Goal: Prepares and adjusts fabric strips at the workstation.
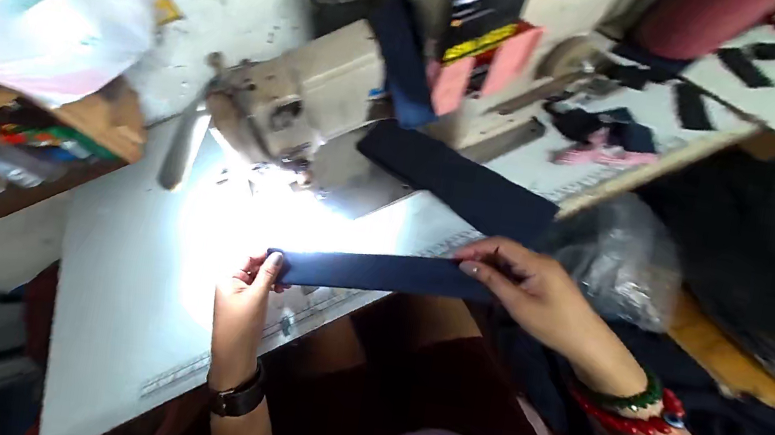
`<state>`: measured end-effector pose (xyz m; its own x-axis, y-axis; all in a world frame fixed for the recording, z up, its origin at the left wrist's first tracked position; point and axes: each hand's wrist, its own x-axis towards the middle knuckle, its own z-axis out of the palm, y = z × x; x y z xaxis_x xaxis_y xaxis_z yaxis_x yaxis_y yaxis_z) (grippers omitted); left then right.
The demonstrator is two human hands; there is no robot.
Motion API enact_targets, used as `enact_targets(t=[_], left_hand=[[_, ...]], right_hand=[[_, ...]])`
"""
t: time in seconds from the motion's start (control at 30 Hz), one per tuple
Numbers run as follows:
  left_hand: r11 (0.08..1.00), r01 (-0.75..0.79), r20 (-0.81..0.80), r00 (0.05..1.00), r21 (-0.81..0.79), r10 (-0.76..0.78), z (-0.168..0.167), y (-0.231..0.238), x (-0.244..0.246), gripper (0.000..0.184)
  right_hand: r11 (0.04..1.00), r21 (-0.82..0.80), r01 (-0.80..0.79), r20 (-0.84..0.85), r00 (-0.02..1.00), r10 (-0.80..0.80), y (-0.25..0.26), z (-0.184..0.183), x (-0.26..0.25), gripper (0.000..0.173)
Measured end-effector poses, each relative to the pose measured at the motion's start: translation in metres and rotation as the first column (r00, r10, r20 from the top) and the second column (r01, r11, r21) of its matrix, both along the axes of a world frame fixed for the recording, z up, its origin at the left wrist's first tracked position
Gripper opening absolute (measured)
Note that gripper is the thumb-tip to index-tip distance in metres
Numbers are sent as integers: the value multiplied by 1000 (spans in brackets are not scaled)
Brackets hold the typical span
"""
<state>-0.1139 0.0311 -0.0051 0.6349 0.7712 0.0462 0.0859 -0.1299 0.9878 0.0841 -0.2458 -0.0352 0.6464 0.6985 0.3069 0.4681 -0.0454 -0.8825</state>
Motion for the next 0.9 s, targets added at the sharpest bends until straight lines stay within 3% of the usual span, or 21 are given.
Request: enact_targets(t=[0.1, 0.17, 0.23, 0.3, 0.37, 0.47, 0.53, 0.57, 0.63, 0.7, 0.73, 0.8, 0.9], left_hand=[[988, 151, -87, 985, -6, -151, -7, -28, 58, 17], [962, 240, -156, 963, 127, -220, -11, -31, 100, 18], [855, 347, -328, 918, 386, -224, -13, -20, 138, 30], [754, 478, -472, 845, 452, -252, -12, -11, 168, 52], [692, 516, -491, 831, 505, -262, -8, -8, 179, 68], [666, 516, -386, 854, 538, -350, 8, -30, 160, 55], [669, 620, -320, 785, 411, -531, 6, -56, 134, 38], [627, 718, -276, 695, 302, -664, -1, -71, 122, 33], [422, 901, -222, 434, 101, -873, -20, -100, 109, 35], [216, 975, -244, 198, -49, -949, -46, -131, 109, 35], [161, 979, -276, 121, -128, -954, -59, -147, 113, 34], [151, 952, -376, 41, -267, -926, -85, -174, 125, 33], [287, 868, -477, 67, -405, -876, -120, -203, 145, 33]], right_hand=[[971, -14, 240, 66, 969, -239, -38, 2, 36, 18], [943, -43, 329, 140, 937, -320, -47, 6, 58, 18], [919, -110, 377, 219, 912, -348, -52, 4, 82, 23], [866, -289, 408, 289, 900, -327, -68, -1, 101, 32], [791, -430, 435, 315, 893, -320, -99, -4, 115, 31], [653, -619, 437, 197, 891, -409, -165, -22, 105, 27], [547, -728, 414, 97, 851, -515, -205, -52, 71, 24], [516, -759, 398, 71, 838, -542, -223, -77, 54, 23], [524, -804, 283, -68, 830, -553, -248, -127, 36, 34], [584, -787, 198, -184, 829, -529, -253, -167, 19, 58], [595, -783, 181, -201, 832, -517, -250, -181, 10, 63], [564, -801, 201, -151, 844, -515, -239, -198, 1, 53], [511, -818, 264, -37, 862, -505, -225, -192, -6, 30]])
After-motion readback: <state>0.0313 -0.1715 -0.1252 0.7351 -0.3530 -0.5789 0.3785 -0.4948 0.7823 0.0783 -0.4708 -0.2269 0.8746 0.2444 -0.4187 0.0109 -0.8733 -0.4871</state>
